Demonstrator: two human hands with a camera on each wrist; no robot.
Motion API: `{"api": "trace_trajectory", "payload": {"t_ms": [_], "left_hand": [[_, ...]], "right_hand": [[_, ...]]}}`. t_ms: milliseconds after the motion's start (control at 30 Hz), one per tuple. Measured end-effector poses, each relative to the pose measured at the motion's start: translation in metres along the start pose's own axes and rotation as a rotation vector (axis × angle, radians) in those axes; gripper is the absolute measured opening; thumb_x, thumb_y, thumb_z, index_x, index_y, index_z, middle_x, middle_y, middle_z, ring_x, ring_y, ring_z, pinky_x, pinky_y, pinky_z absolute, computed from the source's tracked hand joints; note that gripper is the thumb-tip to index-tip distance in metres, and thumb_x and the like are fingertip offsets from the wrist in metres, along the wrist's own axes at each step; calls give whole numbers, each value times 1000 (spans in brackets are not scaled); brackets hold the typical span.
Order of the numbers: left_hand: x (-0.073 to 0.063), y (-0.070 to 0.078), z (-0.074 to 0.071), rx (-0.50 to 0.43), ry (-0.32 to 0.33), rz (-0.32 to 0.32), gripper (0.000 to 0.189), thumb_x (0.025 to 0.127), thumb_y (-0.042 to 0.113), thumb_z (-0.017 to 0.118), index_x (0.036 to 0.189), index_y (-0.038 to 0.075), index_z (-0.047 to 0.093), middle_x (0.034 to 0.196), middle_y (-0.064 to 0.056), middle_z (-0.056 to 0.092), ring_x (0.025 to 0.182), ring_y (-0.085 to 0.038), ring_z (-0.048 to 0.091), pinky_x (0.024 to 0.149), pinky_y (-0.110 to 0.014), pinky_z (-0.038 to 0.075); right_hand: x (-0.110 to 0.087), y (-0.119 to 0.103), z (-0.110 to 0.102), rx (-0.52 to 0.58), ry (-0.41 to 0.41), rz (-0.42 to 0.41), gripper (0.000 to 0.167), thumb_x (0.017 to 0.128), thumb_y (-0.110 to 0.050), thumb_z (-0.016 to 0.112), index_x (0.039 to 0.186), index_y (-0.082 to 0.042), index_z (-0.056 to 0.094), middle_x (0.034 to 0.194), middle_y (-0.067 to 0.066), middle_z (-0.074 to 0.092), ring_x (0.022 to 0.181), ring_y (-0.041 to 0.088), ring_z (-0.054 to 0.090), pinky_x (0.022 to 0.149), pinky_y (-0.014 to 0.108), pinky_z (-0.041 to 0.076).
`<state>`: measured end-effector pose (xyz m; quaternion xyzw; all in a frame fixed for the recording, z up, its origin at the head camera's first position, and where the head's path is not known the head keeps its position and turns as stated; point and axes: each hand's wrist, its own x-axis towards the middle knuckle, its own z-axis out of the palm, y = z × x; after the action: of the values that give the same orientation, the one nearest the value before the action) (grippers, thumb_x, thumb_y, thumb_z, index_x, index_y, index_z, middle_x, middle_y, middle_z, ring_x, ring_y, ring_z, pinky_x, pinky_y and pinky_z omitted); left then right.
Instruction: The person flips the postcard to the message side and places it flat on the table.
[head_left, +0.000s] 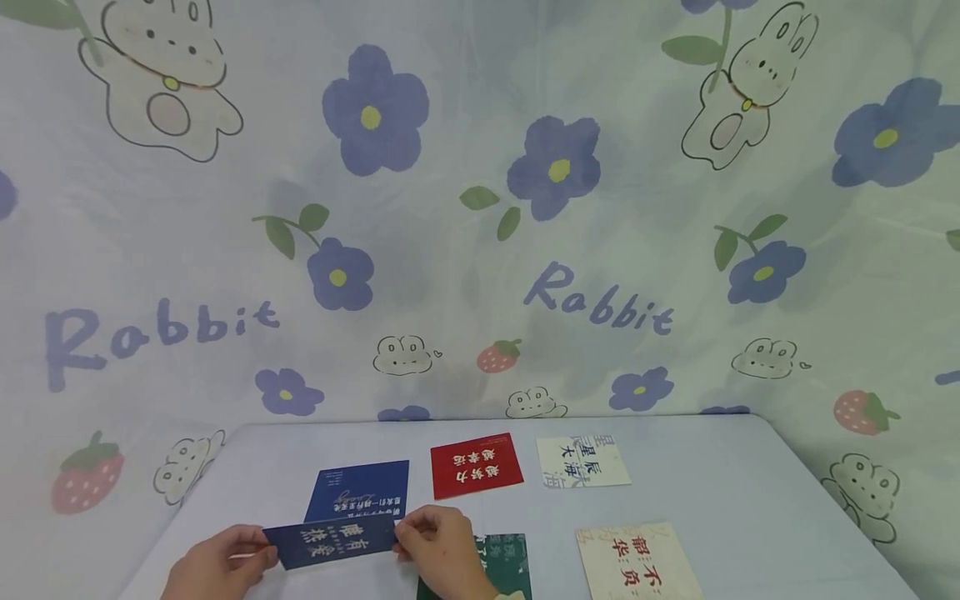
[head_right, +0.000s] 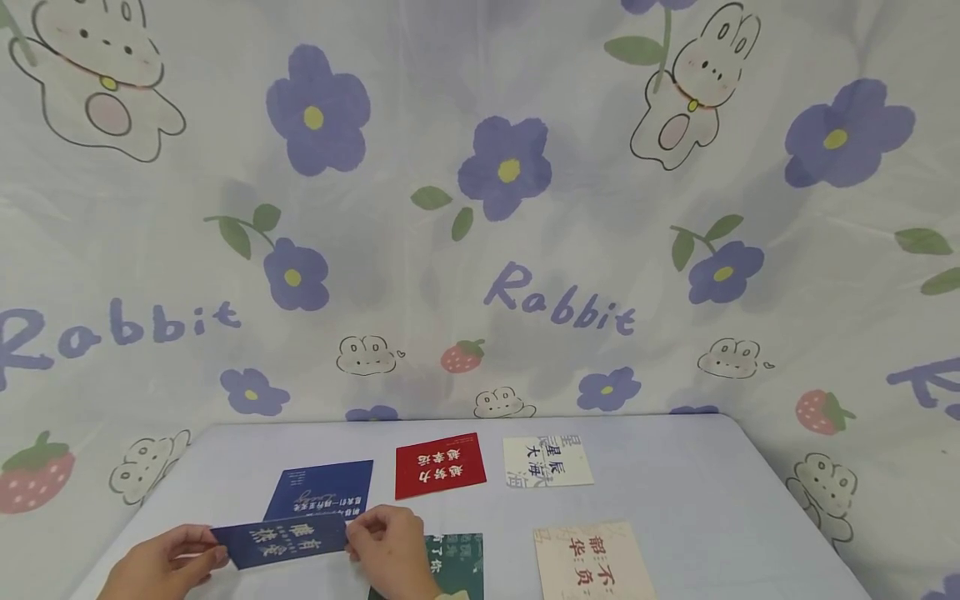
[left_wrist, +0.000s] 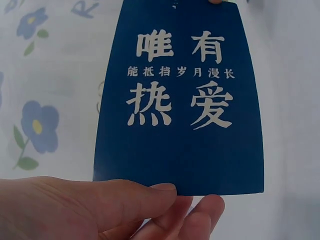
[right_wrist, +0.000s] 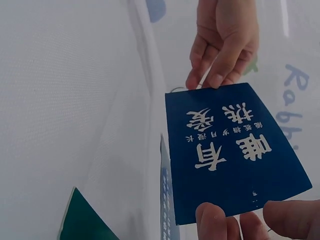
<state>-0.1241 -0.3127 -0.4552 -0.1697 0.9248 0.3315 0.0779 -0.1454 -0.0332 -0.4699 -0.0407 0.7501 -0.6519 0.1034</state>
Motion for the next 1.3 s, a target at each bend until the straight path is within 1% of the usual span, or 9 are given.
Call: {"api": "trace_trajectory", "payload": {"t_ms": [133, 267, 433, 633, 767, 867, 933, 1100, 1300], "left_hand": [[-2, 1, -1, -29, 2, 3, 24, 86, 18, 78, 98, -1, 67, 91, -12, 73, 76, -26, 71, 74, -45, 57], [-2, 2, -1, -65, 7, 5, 21, 88, 15, 75, 99, -2, 69, 87, -10, 74, 76, -24, 71, 72, -41, 58], [-2, 2, -1, -92, 4, -7, 17, 91, 12, 72, 100, -2, 72, 88, -11, 75, 79, -27, 73, 71, -39, 59], [-3, 2, -1, -95, -2, -3, 18, 92, 15, 71, 101, -1, 73, 89, -13, 75, 80, -30, 73, 71, -41, 60], [-4, 2, -1, -91, -19, -27, 19, 93, 14, 70, 104, 0, 73, 92, -13, 75, 84, -34, 72, 73, -45, 59], [-3, 0, 0, -96, -32, -36, 21, 92, 12, 69, 106, -3, 72, 94, -15, 75, 86, -37, 72, 73, -48, 58], [-2, -1, 2, -95, -32, -39, 23, 90, 10, 69, 108, -4, 71, 94, -16, 75, 86, -36, 71, 73, -49, 58], [1, -3, 4, -94, -35, -23, 26, 89, 8, 70, 111, -6, 71, 95, -18, 75, 85, -35, 72, 72, -47, 60], [1, -2, 3, -109, -45, -11, 28, 90, 8, 70, 113, -8, 70, 102, -23, 73, 90, -38, 72, 73, -47, 60]], "right_hand": [[1, -1, 0, -2, 17, 1, 11, 95, -18, 71, 90, -8, 74, 77, -4, 68, 67, 9, 67, 74, 29, 60], [1, -1, 1, 2, 26, 4, 12, 94, -18, 71, 90, -8, 74, 77, -4, 68, 67, 9, 67, 73, 29, 60], [1, -1, 0, 11, 20, 6, 9, 93, -16, 73, 90, -7, 75, 76, -4, 69, 68, 10, 68, 72, 29, 61], [1, 0, 0, 32, 32, 4, 5, 90, -13, 76, 90, -8, 75, 77, -4, 70, 67, 9, 70, 71, 28, 60], [2, 0, 0, 32, 54, 30, 9, 87, -13, 79, 92, -7, 74, 80, -3, 69, 68, 9, 70, 71, 30, 61], [2, 0, 1, 10, 77, 51, 14, 84, -15, 81, 93, -8, 74, 84, -3, 67, 69, 9, 68, 73, 33, 61], [3, 1, 1, -5, 91, 53, 16, 82, -16, 83, 93, -9, 74, 85, -3, 67, 69, 8, 67, 74, 34, 61], [2, 2, 0, -4, 106, 35, 16, 80, -16, 84, 91, -8, 75, 79, -4, 69, 67, 8, 67, 73, 34, 61], [2, 2, -1, -14, 122, 38, 16, 79, -15, 86, 89, -10, 75, 78, -5, 70, 68, 8, 66, 74, 36, 61]]}}
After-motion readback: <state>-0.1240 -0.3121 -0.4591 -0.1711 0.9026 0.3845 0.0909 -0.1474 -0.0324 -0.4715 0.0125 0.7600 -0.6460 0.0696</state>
